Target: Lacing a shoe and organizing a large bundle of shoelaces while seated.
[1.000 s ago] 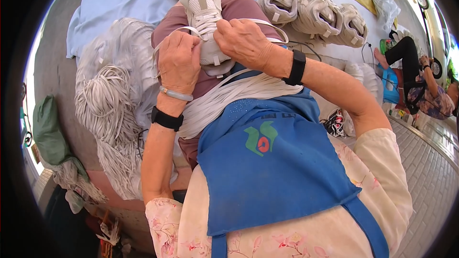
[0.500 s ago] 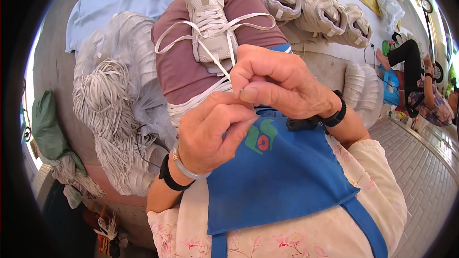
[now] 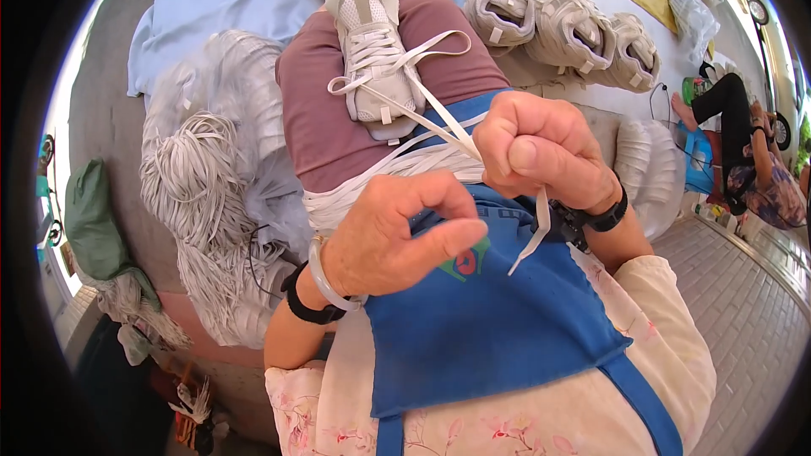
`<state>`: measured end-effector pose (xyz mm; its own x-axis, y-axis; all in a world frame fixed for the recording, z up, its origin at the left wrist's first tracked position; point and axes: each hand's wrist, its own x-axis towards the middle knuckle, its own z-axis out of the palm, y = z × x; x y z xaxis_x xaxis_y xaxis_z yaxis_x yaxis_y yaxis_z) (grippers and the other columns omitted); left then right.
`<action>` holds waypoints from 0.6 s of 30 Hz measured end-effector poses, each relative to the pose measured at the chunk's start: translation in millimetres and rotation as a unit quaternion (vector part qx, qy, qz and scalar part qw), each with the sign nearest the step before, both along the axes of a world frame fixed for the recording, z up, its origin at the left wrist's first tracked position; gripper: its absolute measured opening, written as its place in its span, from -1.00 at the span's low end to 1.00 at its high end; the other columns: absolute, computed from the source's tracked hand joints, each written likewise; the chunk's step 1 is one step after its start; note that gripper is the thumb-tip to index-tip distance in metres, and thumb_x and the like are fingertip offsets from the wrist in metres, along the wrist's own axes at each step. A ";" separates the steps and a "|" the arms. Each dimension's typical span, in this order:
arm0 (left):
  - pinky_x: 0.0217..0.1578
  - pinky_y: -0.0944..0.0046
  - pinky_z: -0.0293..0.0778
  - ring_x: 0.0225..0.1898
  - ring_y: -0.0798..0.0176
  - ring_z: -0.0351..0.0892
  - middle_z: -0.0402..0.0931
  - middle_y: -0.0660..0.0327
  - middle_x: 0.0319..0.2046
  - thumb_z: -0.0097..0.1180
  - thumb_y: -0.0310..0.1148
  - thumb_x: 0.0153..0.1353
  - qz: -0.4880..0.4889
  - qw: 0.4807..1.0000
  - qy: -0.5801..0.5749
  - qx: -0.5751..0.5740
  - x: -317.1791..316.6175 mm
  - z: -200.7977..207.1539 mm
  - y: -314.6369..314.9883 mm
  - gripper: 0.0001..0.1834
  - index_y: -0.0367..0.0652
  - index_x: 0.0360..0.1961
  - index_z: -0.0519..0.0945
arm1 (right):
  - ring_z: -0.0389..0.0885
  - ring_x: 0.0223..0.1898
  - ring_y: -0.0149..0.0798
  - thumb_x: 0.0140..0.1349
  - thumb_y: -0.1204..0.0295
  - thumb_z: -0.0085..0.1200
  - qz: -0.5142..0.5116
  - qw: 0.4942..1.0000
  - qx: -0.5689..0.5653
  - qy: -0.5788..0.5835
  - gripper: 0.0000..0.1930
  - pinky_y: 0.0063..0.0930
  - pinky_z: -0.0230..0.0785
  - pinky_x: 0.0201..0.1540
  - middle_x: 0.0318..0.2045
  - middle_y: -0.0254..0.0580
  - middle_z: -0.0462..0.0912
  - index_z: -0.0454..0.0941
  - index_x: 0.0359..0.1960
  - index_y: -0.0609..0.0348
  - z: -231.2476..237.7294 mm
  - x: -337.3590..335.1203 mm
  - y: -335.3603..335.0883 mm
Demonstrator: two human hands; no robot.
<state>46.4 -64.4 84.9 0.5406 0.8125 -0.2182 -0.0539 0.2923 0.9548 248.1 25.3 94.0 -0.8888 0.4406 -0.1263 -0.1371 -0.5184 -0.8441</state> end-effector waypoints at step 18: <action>-0.73 0.54 0.04 -0.80 0.58 0.10 0.21 0.44 -0.82 -0.23 -0.03 0.39 0.097 0.973 -0.058 -0.200 -24.8 -57.1 -12.2 -0.52 -0.28 -0.27 0.51 | 0.42 -0.63 -0.51 0.32 0.40 -0.07 0.070 0.993 0.020 -0.095 -0.86 -0.65 0.27 -0.56 -0.54 -0.32 0.47 0.44 -0.29 0.22 -16.5 -17.7 -5.5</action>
